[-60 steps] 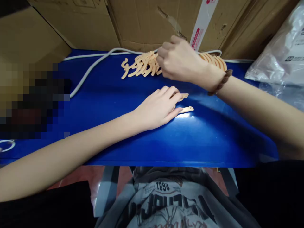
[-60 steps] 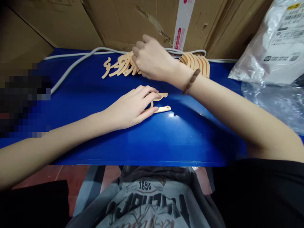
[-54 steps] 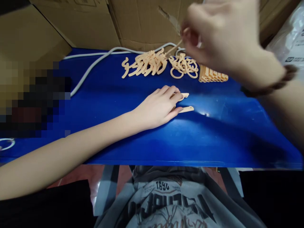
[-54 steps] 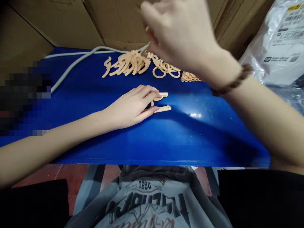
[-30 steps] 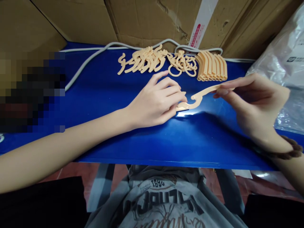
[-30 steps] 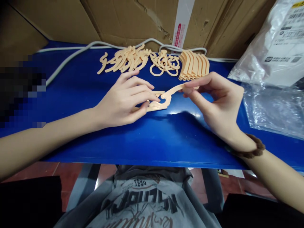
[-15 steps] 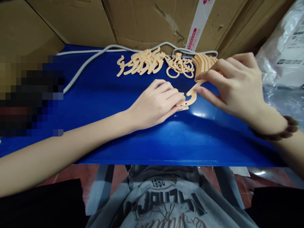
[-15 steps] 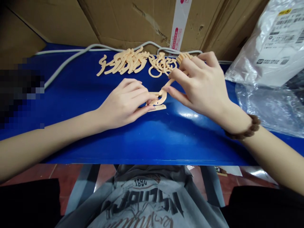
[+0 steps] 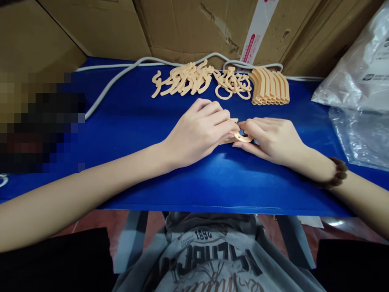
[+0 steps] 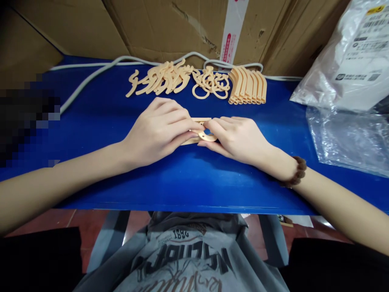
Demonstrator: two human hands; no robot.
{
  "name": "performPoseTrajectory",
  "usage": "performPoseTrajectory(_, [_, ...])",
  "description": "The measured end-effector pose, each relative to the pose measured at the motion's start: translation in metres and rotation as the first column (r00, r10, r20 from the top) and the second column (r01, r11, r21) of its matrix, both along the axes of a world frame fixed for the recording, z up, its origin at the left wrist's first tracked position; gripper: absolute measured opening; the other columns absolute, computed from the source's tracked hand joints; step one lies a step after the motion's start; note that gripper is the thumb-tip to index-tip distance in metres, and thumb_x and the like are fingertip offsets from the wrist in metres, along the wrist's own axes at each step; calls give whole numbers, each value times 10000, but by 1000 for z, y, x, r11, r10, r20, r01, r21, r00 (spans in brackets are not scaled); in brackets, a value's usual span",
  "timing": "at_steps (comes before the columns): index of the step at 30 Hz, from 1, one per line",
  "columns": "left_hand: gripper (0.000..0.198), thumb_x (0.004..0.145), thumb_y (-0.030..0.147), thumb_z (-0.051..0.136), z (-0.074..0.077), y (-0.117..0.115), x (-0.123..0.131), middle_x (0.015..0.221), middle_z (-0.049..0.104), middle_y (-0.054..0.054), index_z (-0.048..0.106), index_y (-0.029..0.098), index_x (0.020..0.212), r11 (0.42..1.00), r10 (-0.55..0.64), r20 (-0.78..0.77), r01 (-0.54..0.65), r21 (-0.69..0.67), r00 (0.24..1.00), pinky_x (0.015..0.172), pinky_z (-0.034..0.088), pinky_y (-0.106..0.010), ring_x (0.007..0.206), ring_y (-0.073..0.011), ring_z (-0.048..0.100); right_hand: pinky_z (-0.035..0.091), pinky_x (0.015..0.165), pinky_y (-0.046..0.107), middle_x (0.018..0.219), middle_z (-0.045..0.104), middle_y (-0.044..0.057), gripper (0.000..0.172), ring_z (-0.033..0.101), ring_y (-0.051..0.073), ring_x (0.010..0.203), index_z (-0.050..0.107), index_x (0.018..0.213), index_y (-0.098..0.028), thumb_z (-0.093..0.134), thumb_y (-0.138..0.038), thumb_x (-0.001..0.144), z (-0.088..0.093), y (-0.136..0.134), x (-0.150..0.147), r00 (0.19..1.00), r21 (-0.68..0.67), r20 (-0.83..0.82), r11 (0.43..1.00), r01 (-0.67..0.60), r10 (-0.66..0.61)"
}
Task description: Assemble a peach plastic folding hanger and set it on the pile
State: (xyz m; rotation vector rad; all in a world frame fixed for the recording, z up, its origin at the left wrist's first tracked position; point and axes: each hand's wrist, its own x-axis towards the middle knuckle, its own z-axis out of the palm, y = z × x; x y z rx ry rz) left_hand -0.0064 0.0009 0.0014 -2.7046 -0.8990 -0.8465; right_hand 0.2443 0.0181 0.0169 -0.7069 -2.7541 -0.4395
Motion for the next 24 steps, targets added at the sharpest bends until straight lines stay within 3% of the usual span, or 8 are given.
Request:
performPoseTrajectory(4, [381,1142,391,396,1,-3,2,1077,764,-80,727,206,1176,998,14,20,-13,-60,1000,1019,496,-514,1123,-290,678,322,588,296,820,735,66,635,601,154,638,694,1019,-159,305,-652,1110,-2,-5,-1,996,-78,-31,994,77,-80])
performPoseTrajectory(9, [287,1087,317,516,0,-5,5,1200,743,-95,644,184,1307,986,44,29,-39,-161,999,1046,497,-518,1176,-310,655,281,566,309,780,731,62,671,519,142,556,683,903,-183,263,-667,1105,-3,-2,0,991,-134,16,982,130,-129])
performPoseTrajectory(13, [408,1001,455,666,-4,0,5,1361,665,-170,599,147,1260,957,54,29,-43,-286,998,1080,505,-538,1284,-358,595,255,540,313,639,637,37,704,493,147,526,566,772,-213,288,-807,1028,-1,3,2,980,-263,-35,948,178,-194])
performPoseTrajectory(16, [403,955,491,723,-7,5,3,1456,605,-203,600,155,1142,938,-4,17,10,-346,1000,1170,455,-569,1394,-378,521,263,549,321,574,535,19,609,442,144,502,433,712,-238,270,-708,1062,2,6,2,960,-336,-79,914,227,-268])
performPoseTrajectory(18, [310,996,447,665,-8,7,2,1515,566,-211,603,163,1105,922,-82,-3,74,-380,997,1215,415,-583,1462,-375,465,271,560,329,570,496,19,534,423,149,510,352,690,-250,293,-624,1068,3,8,2,952,-358,-86,901,245,-294])
performPoseTrajectory(24, [227,1053,394,528,-8,6,2,1583,523,-196,611,182,1058,881,-147,-34,115,-459,989,1224,400,-609,1500,-365,429,332,604,337,644,525,37,405,487,183,595,359,730,-260,338,-498,1057,1,14,1,981,-448,-38,881,153,-189])
